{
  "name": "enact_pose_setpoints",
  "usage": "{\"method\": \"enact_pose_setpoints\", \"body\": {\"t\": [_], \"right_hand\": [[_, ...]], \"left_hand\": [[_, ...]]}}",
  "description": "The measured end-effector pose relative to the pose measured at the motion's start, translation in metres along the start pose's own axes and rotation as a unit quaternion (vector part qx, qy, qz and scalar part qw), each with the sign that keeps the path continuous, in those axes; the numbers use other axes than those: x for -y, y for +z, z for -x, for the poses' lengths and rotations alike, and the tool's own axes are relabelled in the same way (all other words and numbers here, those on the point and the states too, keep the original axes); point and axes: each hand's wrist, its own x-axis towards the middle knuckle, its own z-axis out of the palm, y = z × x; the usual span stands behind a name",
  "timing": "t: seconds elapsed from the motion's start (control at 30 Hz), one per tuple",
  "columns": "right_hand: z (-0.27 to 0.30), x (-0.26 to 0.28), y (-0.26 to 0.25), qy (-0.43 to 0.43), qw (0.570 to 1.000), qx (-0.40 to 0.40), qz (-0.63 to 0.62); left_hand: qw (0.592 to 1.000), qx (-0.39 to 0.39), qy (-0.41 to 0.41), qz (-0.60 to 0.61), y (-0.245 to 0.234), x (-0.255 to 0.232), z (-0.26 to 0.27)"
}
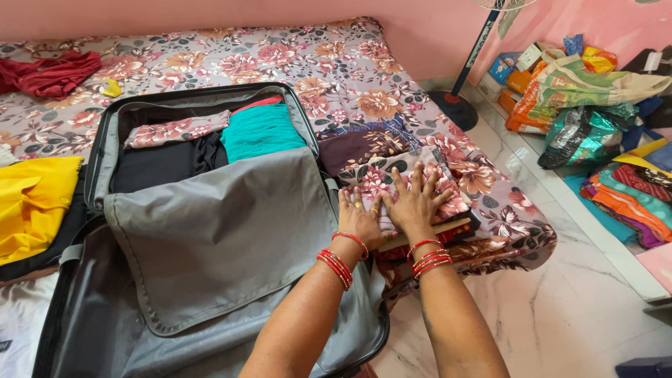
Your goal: The person unpacks a suitcase by removing folded clothes from the main compartment and placing them on the bed. They handle various garments including shirts, pants, and patterned fabrics, stacking them neatly on the bed surface next to the open suitcase.
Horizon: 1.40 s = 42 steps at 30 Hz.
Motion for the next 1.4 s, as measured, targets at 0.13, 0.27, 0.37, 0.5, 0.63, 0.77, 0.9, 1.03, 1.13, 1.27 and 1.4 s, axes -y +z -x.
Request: {"method": "enact_pose_setpoints", "body": {"t": [0.13,0.27,0.37,0.5,0.63,0.77,0.9,1.03,1.13,1.27,1.4], "right_hand": [[0.001,-0.001,0.003,-0.006,1.0,-0.008,-0.002],[0.005,-0.002,-0.002,-0.002,1.0,0.006,0.017],[0.009,0.001,-0.004,-0.003,1.0,0.019,0.016],[0.019,0.004,-0.004,0.001,0.999,0.046,-0.004],[0.025,0.011,-0.002,0.007,0.997,0.081,-0.008],[0.031,0.019,-0.005,0.001,0.994,0.104,-0.029],[0.033,0.03,-0.016,-0.003,0.989,0.118,-0.084],[0.036,0.041,-0.023,-0.035,0.976,0.058,-0.208],[0.04,0.058,-0.037,-0.053,0.966,0.029,-0.252],[0.053,0.094,-0.056,-0.096,0.958,-0.008,-0.27],[0.06,0.129,-0.056,-0.168,0.952,-0.026,-0.255]], "left_hand": [[0.999,-0.038,0.008,0.031,0.006,0.003,0.001],[0.992,-0.104,0.019,0.071,0.015,0.009,0.006],[0.983,-0.15,0.029,0.104,0.025,0.013,0.007],[0.972,-0.185,0.049,0.136,0.032,0.017,0.013],[0.97,-0.177,0.059,0.159,0.031,0.022,0.026],[0.967,-0.143,0.062,0.2,0.03,0.031,0.044],[0.967,-0.118,0.073,0.213,0.027,0.043,0.057],[0.96,-0.131,0.085,0.231,0.02,0.061,0.074],[0.949,-0.151,0.093,0.259,0.016,0.079,0.086],[0.948,-0.161,0.081,0.262,0.016,0.108,0.106],[0.949,-0.156,0.047,0.271,0.017,0.142,0.128]]}}
